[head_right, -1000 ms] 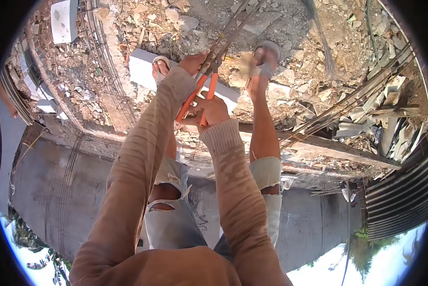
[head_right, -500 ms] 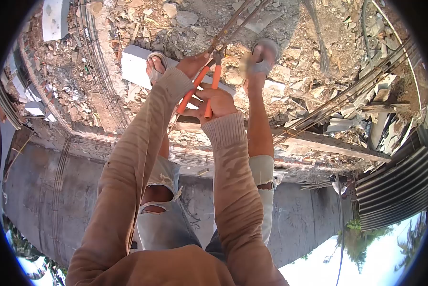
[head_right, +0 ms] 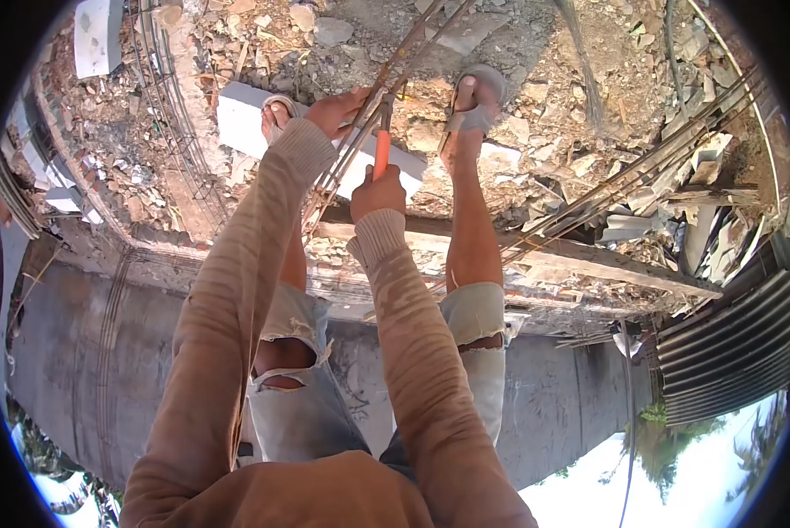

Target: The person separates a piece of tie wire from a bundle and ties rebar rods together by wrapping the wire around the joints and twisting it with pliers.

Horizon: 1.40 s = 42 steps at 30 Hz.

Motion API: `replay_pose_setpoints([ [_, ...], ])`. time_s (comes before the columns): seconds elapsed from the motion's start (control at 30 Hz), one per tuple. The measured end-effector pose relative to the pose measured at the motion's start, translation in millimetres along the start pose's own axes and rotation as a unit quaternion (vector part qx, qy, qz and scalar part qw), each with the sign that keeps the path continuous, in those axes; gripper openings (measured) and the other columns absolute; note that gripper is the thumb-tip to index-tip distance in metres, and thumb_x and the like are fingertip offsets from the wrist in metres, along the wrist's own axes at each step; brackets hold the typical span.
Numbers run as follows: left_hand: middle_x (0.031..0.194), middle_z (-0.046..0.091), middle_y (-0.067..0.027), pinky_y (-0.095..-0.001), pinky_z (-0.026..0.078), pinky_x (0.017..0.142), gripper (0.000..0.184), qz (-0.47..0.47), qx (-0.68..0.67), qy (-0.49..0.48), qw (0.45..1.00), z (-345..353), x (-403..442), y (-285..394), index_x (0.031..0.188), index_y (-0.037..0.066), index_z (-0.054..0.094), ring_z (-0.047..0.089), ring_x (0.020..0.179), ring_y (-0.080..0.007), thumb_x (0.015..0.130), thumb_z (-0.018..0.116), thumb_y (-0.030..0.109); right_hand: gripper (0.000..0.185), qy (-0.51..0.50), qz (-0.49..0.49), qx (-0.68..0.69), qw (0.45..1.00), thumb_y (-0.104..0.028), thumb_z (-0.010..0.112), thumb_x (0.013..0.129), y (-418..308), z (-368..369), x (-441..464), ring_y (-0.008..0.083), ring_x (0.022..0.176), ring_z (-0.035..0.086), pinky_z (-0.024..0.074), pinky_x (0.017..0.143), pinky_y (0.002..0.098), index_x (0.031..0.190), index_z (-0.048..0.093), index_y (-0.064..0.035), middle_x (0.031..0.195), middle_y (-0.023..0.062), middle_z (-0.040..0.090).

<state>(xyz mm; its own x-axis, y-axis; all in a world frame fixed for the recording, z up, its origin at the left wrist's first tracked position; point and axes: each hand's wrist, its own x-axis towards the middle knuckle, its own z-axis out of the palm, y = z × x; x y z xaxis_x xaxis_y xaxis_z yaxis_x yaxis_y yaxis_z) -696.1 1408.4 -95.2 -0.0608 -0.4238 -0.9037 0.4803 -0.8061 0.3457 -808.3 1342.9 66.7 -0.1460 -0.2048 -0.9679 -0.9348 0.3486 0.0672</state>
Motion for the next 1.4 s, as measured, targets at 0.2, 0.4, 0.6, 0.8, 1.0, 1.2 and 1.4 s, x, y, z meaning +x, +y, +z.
replay_pose_setpoints([
  [0.2,0.131,0.06,0.0026,-0.0374,0.036,0.105,0.048,-0.104,-0.119,0.015,0.987,2.4,-8.6,18.2,0.138,0.015,0.055,0.05,0.127,-0.0153,0.101,0.05,0.046,0.04,-0.049,-0.137,-0.004,0.989,-0.021,0.052,0.099,41.2,-8.1,22.4,0.0352,0.085,0.068,0.0549,0.075,0.0455,0.131,0.046,0.0009,0.102,0.0215,0.066],
  [0.4,0.122,0.063,0.0025,-0.0347,0.041,0.1,0.042,-0.063,-0.1,0.042,0.992,0.0,4.0,-0.6,0.131,0.012,0.06,0.055,0.119,-0.0127,0.099,0.058,0.039,0.046,-0.212,-0.006,0.276,0.937,-0.018,0.051,0.101,19.2,-42.2,1.0,0.0254,0.089,0.069,0.0618,0.067,0.0442,0.14,0.039,0.0027,0.107,0.0145,0.066],
  [0.6,0.116,0.066,0.0026,-0.0307,0.045,0.096,0.049,-0.032,-0.045,0.048,0.997,1.3,-2.3,5.0,0.132,0.008,0.06,0.058,0.11,-0.0115,0.096,0.061,0.043,0.045,-0.368,0.022,0.546,0.752,-0.018,0.047,0.102,-0.4,-39.6,-5.5,0.045,0.114,0.056,0.0481,0.089,0.0734,0.137,0.032,0.0046,0.129,0.0257,0.049],
  [0.8,0.113,0.067,-0.0018,-0.0303,0.05,0.087,0.054,-0.06,0.032,0.018,0.998,-3.9,-16.5,23.9,0.136,0.011,0.058,0.063,0.095,-0.0117,0.097,0.058,0.047,0.038,-0.385,0.011,0.624,0.68,-0.023,0.048,0.102,-17.6,-30.2,-9.0,0.0435,0.119,0.053,0.0458,0.094,0.0718,0.13,0.039,0.0012,0.128,0.0248,0.05],
  [1.0,0.114,0.067,-0.0115,-0.0302,0.056,0.082,0.052,-0.061,-0.049,-0.025,0.997,-1.3,-25.5,30.7,0.137,0.011,0.056,0.067,0.094,-0.0177,0.098,0.054,0.045,0.035,-0.375,-0.033,0.666,0.643,-0.023,0.047,0.102,-22.2,-29.8,-0.8,0.0408,0.118,0.055,0.0464,0.096,0.07,0.13,0.04,-0.0013,0.12,0.0219,0.057],
  [1.2,0.12,0.065,-0.006,-0.0365,0.053,0.091,0.045,-0.04,-0.088,0.009,0.995,0.7,-16.9,19.8,0.135,0.013,0.058,0.065,0.099,-0.0188,0.1,0.052,0.041,0.036,-0.384,-0.02,0.629,0.675,-0.021,0.046,0.103,-21.8,-55.8,9.9,0.0335,0.112,0.06,0.0512,0.09,0.0568,0.129,0.041,0.0036,0.119,0.0209,0.058],
  [1.4,0.128,0.06,-0.0001,-0.0344,0.042,0.105,0.045,-0.073,-0.126,-0.009,0.989,2.3,-34.6,44.0,0.135,0.013,0.058,0.054,0.121,-0.0157,0.099,0.056,0.04,0.02,-0.377,0.029,0.675,0.633,-0.02,0.044,0.104,-31.5,-43.8,5.3,0.0206,0.071,0.054,0.0486,0.065,0.0382,0.117,0.045,-0.0038,0.089,0.0097,0.054],
])
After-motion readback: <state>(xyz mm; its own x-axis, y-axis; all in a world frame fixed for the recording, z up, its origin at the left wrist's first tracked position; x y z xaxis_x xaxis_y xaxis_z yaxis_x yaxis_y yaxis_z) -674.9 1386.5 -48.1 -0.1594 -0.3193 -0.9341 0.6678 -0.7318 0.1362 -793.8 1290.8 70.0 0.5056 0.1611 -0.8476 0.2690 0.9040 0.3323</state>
